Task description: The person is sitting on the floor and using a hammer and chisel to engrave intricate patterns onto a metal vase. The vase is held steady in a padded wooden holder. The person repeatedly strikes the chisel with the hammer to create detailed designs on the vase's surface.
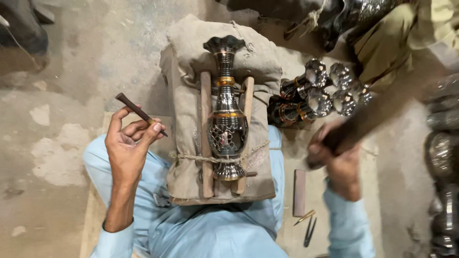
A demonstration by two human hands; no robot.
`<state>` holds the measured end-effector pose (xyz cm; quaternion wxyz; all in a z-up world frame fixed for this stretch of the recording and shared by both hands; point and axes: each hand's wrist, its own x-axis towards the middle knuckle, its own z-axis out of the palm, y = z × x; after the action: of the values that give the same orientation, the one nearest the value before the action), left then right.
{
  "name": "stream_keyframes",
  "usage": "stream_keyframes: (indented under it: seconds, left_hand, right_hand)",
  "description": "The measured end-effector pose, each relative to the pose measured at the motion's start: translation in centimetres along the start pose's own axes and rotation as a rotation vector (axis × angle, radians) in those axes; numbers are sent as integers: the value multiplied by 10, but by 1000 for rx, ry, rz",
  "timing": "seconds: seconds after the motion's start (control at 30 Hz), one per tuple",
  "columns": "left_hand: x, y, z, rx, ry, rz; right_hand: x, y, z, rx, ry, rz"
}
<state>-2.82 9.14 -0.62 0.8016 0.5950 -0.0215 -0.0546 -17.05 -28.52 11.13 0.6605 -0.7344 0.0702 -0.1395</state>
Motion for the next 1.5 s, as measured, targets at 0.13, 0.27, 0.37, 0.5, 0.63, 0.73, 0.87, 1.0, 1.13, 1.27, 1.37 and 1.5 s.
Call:
stream_keyframes:
  seconds: [0.13, 0.27, 0.37, 0.5, 0.63, 0.73, 0.87, 1.0, 1.13, 1.27, 1.37, 1.5]
  left_hand:
    - [9, 17, 14, 61, -98, -4]
    - [21, 32, 46, 155, -215, 14]
    - [32, 45, 70, 163, -349, -1]
    - [47, 59, 101, 322, -509, -39]
    - [66, 71, 133, 458, -662, -107]
    - [76, 78, 151, 657, -713, -112]
    - [83, 86, 169, 858, -795, -118]
    - [87, 89, 181, 987, -909, -84]
    - [91, 89, 183, 957, -1038, -28]
    - [96, 85, 184, 956, -1165, 103]
    - [97, 85, 186, 969, -1210, 132]
    - [96, 87, 186, 1000, -1206, 132]
  right_hand:
    - [-53, 79, 2, 421, 46, 18]
    - [-73, 126, 26, 519, 25, -6]
    - [-74, 141, 40, 420, -34, 80]
    - [-75, 139, 35, 457, 52, 305]
    - [-71, 128, 9, 293, 81, 327]
    - [-72, 127, 3, 132, 118, 111]
    - [-71, 136, 1, 377, 131, 218]
    - [-65, 139, -14, 167, 183, 345]
    - [-51, 134, -24, 57, 111, 200]
    - [-33, 128, -30, -55, 100, 239]
    - [-23, 123, -31, -28, 126, 285]
    - [-12, 115, -32, -48, 123, 260]
